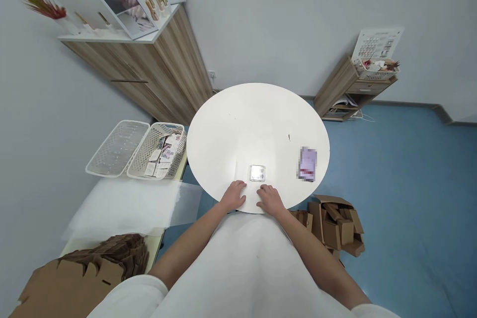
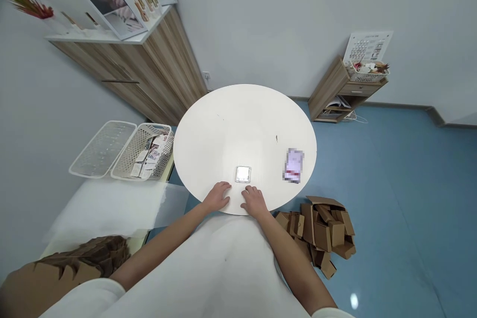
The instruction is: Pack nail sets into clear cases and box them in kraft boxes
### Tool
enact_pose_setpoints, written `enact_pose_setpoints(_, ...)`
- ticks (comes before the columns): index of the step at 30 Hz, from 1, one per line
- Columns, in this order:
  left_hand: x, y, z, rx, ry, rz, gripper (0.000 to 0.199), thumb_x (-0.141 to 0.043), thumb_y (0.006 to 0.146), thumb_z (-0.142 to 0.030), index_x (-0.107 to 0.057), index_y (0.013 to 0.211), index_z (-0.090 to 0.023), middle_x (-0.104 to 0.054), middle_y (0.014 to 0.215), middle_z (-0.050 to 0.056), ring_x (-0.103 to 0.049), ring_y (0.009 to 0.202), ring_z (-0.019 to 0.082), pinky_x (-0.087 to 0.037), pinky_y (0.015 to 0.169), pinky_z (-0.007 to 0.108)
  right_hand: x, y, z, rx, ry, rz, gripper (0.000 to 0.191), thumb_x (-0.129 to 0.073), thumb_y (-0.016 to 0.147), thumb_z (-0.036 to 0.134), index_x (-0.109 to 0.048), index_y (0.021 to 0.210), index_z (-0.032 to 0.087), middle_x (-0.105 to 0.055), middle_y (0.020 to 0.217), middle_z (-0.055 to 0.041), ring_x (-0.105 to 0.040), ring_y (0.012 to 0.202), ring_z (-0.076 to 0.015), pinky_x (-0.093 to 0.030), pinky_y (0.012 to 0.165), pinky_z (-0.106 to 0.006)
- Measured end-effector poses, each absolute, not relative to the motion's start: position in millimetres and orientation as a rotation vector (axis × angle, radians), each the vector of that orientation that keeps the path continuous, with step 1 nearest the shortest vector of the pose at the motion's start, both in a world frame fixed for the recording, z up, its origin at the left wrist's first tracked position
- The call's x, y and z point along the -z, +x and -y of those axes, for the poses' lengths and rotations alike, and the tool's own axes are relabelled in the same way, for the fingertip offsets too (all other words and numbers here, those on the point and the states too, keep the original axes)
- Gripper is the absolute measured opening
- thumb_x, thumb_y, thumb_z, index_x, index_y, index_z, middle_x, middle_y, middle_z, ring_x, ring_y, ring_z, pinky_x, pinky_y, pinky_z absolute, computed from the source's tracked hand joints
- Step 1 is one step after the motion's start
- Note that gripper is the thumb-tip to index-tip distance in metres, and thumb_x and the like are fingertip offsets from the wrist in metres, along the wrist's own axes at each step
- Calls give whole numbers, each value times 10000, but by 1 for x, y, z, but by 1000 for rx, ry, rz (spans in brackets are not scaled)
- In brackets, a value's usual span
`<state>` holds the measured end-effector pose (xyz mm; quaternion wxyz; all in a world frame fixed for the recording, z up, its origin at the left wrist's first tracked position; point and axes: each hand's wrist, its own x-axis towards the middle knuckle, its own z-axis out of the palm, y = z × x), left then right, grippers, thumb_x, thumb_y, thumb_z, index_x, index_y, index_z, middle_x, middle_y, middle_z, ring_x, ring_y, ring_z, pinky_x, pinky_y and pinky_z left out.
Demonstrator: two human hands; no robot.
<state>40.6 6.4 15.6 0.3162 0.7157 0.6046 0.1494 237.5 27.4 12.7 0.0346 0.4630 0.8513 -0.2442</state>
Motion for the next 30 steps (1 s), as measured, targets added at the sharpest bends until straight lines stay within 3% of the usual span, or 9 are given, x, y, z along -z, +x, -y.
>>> enact_pose_setpoints(3, -19, 35, -6, -276, 1963, -1568, 472, -603, 640, -272, -506, 1095, -191, -489, 1172, 105, -434, 1093, 266, -359, 911, 402, -13, 231, -30, 658, 1451, -2616, 135, -476, 791, 176, -558, 895, 198, -521, 1067, -94, -468, 937, -240, -380, 743, -348)
enact_pose_setpoints(7, -24, 32, -7, -174, 2087, -1550, 536, -662, 580, -326, -500, 1078, -210, -474, 1198, 115, -408, 1117, 298, -274, 946, 439, -19, 226, -31, 612, 1487, -2606, 157, -404, 827, 158, -555, 858, 189, -556, 953, -80, -497, 828, -202, -386, 688, -306)
enact_pose_setpoints(10, -26, 30, -6, -155, 2187, -1559, 380, -590, 641, -209, -513, 1014, -211, -520, 1128, 102, -451, 1066, 274, -205, 974, 443, -28, 222, -26, 665, 1502, -2620, 154, -398, 833, 167, -546, 863, 195, -558, 925, -61, -507, 805, -183, -393, 683, -292)
enact_pose_setpoints(14, -25, 24, -2, -90, 2244, -1543, 241, -466, 681, -75, -548, 871, -199, -586, 940, 86, -526, 936, 240, -222, 959, 420, -38, 220, -12, 816, 1542, -2640, 134, -461, 811, 232, -544, 913, 205, -552, 987, -59, -511, 886, -190, -407, 748, -314)
enact_pose_setpoints(17, -25, 20, -1, -89, 2223, -1541, 247, -418, 692, -48, -555, 814, -213, -609, 864, 62, -551, 872, 215, -238, 951, 404, -39, 226, 1, 902, 1580, -2630, 533, -670, 627, 392, -485, 1100, 226, -467, 1194, -86, -448, 1062, -250, -376, 864, -382)
enact_pose_setpoints(19, -26, 18, -2, -124, 2175, -1556, 259, -410, 696, -49, -561, 812, -224, -623, 839, 43, -560, 854, 202, -240, 955, 399, -38, 234, 5, 923, 1640, -2597, 718, -711, 560, 390, -418, 1195, 230, -396, 1284, -97, -384, 1151, -277, -335, 923, -415)
enact_pose_setpoints(23, -29, 13, -11, -261, 2020, -1556, 240, -403, 748, -113, -582, 850, -236, -646, 823, 28, -577, 812, 191, -282, 930, 387, -35, 253, -1, 1064, 1848, -2501, 354, -521, 733, 239, -504, 1086, 221, -477, 1211, -74, -456, 1101, -217, -367, 905, -370)
enact_pose_setpoints(25, -31, 9, -17, -330, 1917, -1550, 227, -393, 784, -181, -582, 895, -241, -649, 808, 27, -583, 786, 191, -351, 858, 354, -36, 259, -10, 1185, 2000, -2424, 234, -414, 795, 257, -545, 986, 219, -554, 1088, -65, -525, 992, -199, -415, 835, -345)
enact_pose_setpoints(30, -30, 1, -39, -416, 1636, -1614, 236, -426, 781, -316, -567, 951, -233, -617, 761, 14, -570, 699, 180, -420, 663, 292, -32, 262, -39, 1283, 2168, -2216, 294, -329, 816, 408, -544, 746, 221, -577, 715, -26, -535, 659, -192, -440, 617, -327)
